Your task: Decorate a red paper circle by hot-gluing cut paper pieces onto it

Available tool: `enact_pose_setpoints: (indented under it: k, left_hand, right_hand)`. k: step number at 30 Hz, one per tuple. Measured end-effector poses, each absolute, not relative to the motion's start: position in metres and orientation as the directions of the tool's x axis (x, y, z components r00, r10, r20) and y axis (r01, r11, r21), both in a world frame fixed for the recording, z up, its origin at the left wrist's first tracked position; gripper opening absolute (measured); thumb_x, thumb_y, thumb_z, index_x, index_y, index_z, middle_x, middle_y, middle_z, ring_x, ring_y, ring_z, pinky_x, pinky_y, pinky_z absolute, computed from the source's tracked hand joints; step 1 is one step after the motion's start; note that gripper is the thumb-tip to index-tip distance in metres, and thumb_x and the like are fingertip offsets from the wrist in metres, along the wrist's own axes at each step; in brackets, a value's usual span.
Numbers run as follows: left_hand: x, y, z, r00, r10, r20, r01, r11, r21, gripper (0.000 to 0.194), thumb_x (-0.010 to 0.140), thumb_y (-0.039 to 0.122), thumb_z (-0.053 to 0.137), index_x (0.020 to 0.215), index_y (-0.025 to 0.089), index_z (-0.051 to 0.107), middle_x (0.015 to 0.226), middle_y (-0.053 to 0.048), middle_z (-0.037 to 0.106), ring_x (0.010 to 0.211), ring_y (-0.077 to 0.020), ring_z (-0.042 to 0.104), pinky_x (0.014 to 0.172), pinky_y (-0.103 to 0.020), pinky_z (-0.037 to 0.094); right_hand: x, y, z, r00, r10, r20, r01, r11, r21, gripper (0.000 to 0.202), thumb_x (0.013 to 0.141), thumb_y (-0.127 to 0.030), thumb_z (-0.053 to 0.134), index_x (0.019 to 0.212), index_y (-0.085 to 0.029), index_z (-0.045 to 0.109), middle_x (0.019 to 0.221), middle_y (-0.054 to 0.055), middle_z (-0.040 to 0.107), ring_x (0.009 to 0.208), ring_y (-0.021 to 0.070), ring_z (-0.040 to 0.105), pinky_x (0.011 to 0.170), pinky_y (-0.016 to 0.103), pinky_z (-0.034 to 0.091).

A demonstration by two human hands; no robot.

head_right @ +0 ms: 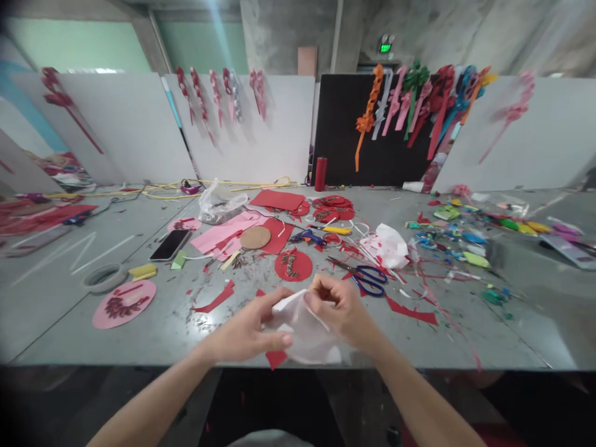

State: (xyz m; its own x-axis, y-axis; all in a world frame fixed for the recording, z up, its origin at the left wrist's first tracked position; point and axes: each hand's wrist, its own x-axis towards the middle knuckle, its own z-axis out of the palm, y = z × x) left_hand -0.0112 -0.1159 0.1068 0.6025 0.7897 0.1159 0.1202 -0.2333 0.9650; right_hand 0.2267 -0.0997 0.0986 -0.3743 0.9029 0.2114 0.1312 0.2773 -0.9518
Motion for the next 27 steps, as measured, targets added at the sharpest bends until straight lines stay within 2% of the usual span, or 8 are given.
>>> enact_pose_setpoints:
  k: [3, 7, 11, 15, 18, 22, 25, 27]
  left_hand:
    - [-0.007, -0.142, 0.088, 0.353, 0.934, 0.049, 0.032, -0.065, 0.997, 0.040, 0.092, 0.056, 0.070, 0.092, 0.016, 0.062, 0.077, 0.001, 0.057, 0.065, -0.0101, 0.048, 0.057, -0.020, 0.037]
    - [-0.017, -0.156, 0.076, 0.203, 0.979, 0.036, -0.055, -0.026, 0.998, 0.035, 0.086, 0.048, 0.078, 0.088, 0.018, 0.062, 0.076, 0.001, 0.060, 0.065, -0.0107, 0.049, 0.058, -0.020, 0.037]
    - [-0.033, -0.167, 0.073, 0.169, 0.986, 0.001, -0.020, 0.003, 1.000, 0.030, 0.086, 0.047, 0.079, 0.093, 0.020, 0.068, 0.077, 0.000, 0.062, 0.065, -0.0123, 0.049, 0.057, -0.021, 0.037]
    - [-0.046, -0.180, 0.072, 0.203, 0.979, 0.019, -0.011, -0.018, 1.000, 0.029, 0.094, 0.052, 0.070, 0.096, 0.023, 0.074, 0.082, -0.004, 0.064, 0.069, -0.0156, 0.053, 0.061, -0.025, 0.041]
    - [-0.048, -0.187, 0.073, 0.208, 0.978, 0.034, -0.128, -0.007, 0.992, 0.031, 0.090, 0.054, 0.073, 0.088, 0.023, 0.077, 0.085, -0.007, 0.065, 0.071, -0.0179, 0.056, 0.063, -0.027, 0.043]
    - [-0.036, -0.192, 0.068, 0.206, 0.971, -0.119, -0.365, 0.189, 0.912, 0.065, 0.086, 0.081, 0.056, 0.108, 0.024, 0.078, 0.086, -0.009, 0.068, 0.070, -0.0215, 0.059, 0.062, -0.032, 0.048]
    - [-0.026, -0.197, 0.064, 0.235, 0.956, -0.178, -0.198, 0.226, 0.954, 0.057, 0.077, 0.074, 0.075, 0.088, 0.018, 0.077, 0.076, -0.006, 0.066, 0.067, -0.0194, 0.058, 0.061, -0.029, 0.046]
    - [-0.022, -0.201, 0.067, 0.165, 0.970, -0.177, -0.089, 0.193, 0.977, 0.047, 0.075, 0.061, 0.085, 0.080, 0.016, 0.074, 0.071, -0.004, 0.065, 0.065, -0.0171, 0.056, 0.059, -0.027, 0.045]
  right_hand:
    - [0.220, -0.108, 0.093, -0.341, 0.920, 0.194, 0.001, 0.207, -0.978, 0.044, 0.090, -0.063, 0.073, 0.101, -0.023, 0.059, 0.084, 0.000, 0.061, 0.068, 0.0132, 0.054, 0.058, 0.023, 0.042]
    - [0.211, -0.119, 0.081, -0.572, 0.820, 0.027, -0.066, -0.013, -0.998, 0.082, 0.073, -0.061, 0.091, 0.136, -0.024, 0.053, 0.101, 0.005, 0.071, 0.088, 0.0210, 0.067, 0.077, 0.031, 0.056]
    - [0.202, -0.133, 0.062, -0.561, 0.827, -0.035, -0.092, -0.105, -0.990, 0.056, 0.084, -0.054, 0.084, 0.124, -0.020, 0.066, 0.104, 0.007, 0.074, 0.084, 0.0196, 0.068, 0.072, 0.029, 0.055]
    - [0.206, -0.145, 0.057, -0.552, 0.833, 0.039, -0.047, 0.016, -0.999, 0.032, 0.094, -0.050, 0.074, 0.109, -0.022, 0.075, 0.093, 0.005, 0.073, 0.079, 0.0189, 0.065, 0.068, 0.028, 0.051]
    - [0.211, -0.153, 0.069, -0.599, 0.760, 0.254, -0.085, 0.255, -0.963, 0.037, 0.103, -0.052, 0.058, 0.091, -0.022, 0.076, 0.085, 0.005, 0.068, 0.078, 0.0190, 0.062, 0.071, 0.030, 0.048]
    - [0.212, -0.164, 0.084, -0.550, 0.754, 0.359, -0.036, 0.408, -0.912, 0.048, 0.108, -0.052, 0.040, 0.088, -0.021, 0.071, 0.083, 0.006, 0.065, 0.080, 0.0197, 0.060, 0.077, 0.032, 0.045]
    - [0.206, -0.172, 0.084, -0.475, 0.818, 0.324, 0.041, 0.389, -0.920, 0.039, 0.104, -0.052, 0.054, 0.084, -0.021, 0.068, 0.081, 0.004, 0.062, 0.076, 0.0179, 0.057, 0.074, 0.030, 0.046]
    - [0.201, -0.177, 0.082, -0.392, 0.891, 0.227, 0.021, 0.255, -0.967, 0.031, 0.097, -0.053, 0.067, 0.092, -0.022, 0.071, 0.088, 0.004, 0.064, 0.075, 0.0166, 0.057, 0.069, 0.027, 0.047]
